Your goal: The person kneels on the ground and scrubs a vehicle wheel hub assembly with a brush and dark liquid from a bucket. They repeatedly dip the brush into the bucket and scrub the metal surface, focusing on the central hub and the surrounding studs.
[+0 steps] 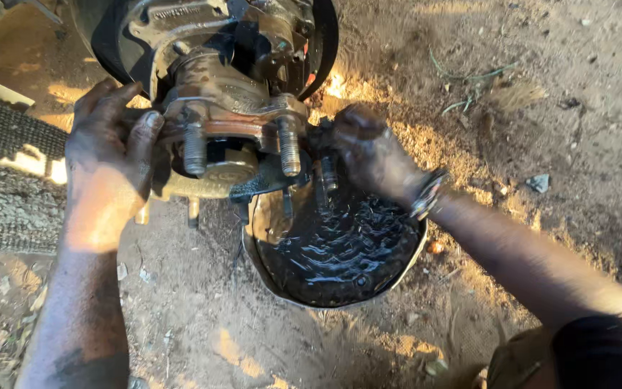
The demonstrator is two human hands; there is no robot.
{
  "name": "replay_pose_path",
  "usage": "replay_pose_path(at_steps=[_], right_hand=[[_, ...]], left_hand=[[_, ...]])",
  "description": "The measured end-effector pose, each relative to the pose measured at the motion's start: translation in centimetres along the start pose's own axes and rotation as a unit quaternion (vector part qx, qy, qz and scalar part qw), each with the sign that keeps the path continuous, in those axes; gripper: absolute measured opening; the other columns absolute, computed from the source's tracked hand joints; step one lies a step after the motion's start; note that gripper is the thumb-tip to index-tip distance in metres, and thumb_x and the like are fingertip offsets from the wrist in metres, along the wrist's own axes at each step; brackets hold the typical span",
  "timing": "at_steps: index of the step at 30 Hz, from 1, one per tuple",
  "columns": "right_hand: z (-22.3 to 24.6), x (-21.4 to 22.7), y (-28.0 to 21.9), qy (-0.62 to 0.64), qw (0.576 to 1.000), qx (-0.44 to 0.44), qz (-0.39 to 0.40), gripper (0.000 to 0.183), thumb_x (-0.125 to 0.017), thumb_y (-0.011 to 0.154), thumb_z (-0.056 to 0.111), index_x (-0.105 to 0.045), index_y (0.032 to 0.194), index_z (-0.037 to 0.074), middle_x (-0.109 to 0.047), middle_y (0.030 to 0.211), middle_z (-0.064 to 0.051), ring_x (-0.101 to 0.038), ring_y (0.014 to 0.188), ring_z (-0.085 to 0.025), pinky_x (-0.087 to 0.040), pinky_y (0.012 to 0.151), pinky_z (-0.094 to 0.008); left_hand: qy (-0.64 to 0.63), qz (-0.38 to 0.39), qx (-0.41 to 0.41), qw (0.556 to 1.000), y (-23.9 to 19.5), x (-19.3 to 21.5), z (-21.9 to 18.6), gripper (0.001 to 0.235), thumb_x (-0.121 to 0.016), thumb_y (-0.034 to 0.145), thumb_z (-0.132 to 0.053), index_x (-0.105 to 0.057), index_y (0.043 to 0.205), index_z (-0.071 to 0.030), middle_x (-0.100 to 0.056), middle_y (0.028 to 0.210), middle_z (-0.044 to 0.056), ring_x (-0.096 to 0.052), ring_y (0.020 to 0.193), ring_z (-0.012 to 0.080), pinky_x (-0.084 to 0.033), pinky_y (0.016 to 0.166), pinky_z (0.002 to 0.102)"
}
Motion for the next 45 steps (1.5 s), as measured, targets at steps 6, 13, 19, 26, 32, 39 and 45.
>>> replay_pose_path(at_steps=[6, 13, 19, 26, 32, 39, 45], right_hand=[[-3.7, -1.1, -0.6, 0.221, 0.964, -0.147, -0.028, 0.015, -0.068, 0.096, 0.003, -0.073, 0.11, 0.007, -0.074, 0.116, -0.01, -0.071, 0.104, -0.02, -0.06, 0.09, -0.034], [-1.1, 0.7, -1.1, 0.128, 0.988, -0.07, -0.044, 0.019, -0.07, 0.092, -0.001, -0.074, 0.108, 0.007, -0.075, 0.111, -0.011, -0.071, 0.101, -0.026, -0.059, 0.089, -0.036], [-1.8, 0.3, -0.3, 0.179, 0.976, -0.076, -0.099, 0.016, -0.072, 0.094, 0.003, -0.072, 0.111, 0.006, -0.074, 0.109, -0.013, -0.071, 0.102, -0.03, -0.059, 0.09, -0.039], [-2.1, 1.4, 0.3, 0.125, 0.989, -0.072, -0.031, 0.025, -0.071, 0.096, 0.001, -0.075, 0.119, 0.01, -0.075, 0.122, -0.01, -0.073, 0.107, -0.027, -0.06, 0.096, -0.039], [-1.7, -0.4, -2.6, 0.242, 0.941, -0.12, -0.204, 0.035, -0.072, 0.087, -0.003, -0.075, 0.12, 0.005, -0.074, 0.126, -0.013, -0.069, 0.12, -0.027, -0.055, 0.106, -0.043], [-8.4, -6.0, -5.5, 0.345, 0.86, -0.365, -0.092, 0.02, -0.072, 0.097, 0.004, -0.077, 0.117, 0.004, -0.081, 0.102, -0.011, -0.071, 0.08, -0.014, -0.058, 0.069, -0.029], [-4.6, -4.7, -3.1, 0.352, 0.887, -0.195, -0.225, 0.029, -0.072, 0.095, -0.003, -0.07, 0.124, 0.001, -0.076, 0.115, -0.013, -0.073, 0.101, -0.017, -0.062, 0.086, -0.029]], left_hand=[[-0.004, 0.005, 0.053, 0.999, 0.2, -0.4, -0.3, 0.041, -0.074, 0.102, -0.018, -0.065, 0.14, -0.003, -0.054, 0.15, 0.024, -0.071, 0.105, 0.029, -0.055, 0.096, 0.04], [-0.051, 0.01, 0.091, 0.994, -0.5, -0.1, -0.2, 0.04, -0.072, 0.1, -0.019, -0.063, 0.137, -0.006, -0.051, 0.152, 0.021, -0.073, 0.097, 0.0249, -0.059, 0.088, 0.036], [0.002, -0.016, 0.033, 0.999, -0.2, 0.4, -0.7, 0.038, -0.075, 0.103, -0.017, -0.067, 0.138, -0.004, -0.06, 0.145, 0.022, -0.073, 0.094, 0.0263, -0.056, 0.085, 0.038], [-0.011, -0.047, -0.032, 0.998, -0.4, 0.6, -0.1, 0.037, -0.081, 0.102, -0.016, -0.069, 0.134, -0.002, -0.067, 0.136, 0.02, -0.072, 0.106, 0.0266, -0.057, 0.091, 0.036], [-0.102, -0.05, 0.069, 0.991, -0.6, 0.4, 3.1, 0.037, -0.078, 0.098, -0.016, -0.069, 0.13, -0.001, -0.071, 0.12, 0.012, -0.072, 0.093, 0.0181, -0.057, 0.081, 0.03], [-0.138, -0.078, 0.11, 0.981, -0.7, -0.8, 7.3, 0.035, -0.072, 0.105, -0.019, -0.067, 0.133, -0.001, -0.075, 0.109, 0.012, -0.07, 0.095, 0.0151, -0.054, 0.084, 0.029], [-0.152, -0.103, 0.01, 0.983, 0.4, 2.1, 2.3, 0.039, -0.061, 0.117, -0.031, -0.061, 0.142, -0.002, -0.068, 0.133, 0.019, -0.068, 0.122, 0.0215, -0.058, 0.106, 0.034]])
Point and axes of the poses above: each hand's wrist, its own y-axis towards the middle knuckle, its own x-axis out of the back of the hand, z = x × y, the point moved 9 cm from there along y, towards the middle knuckle
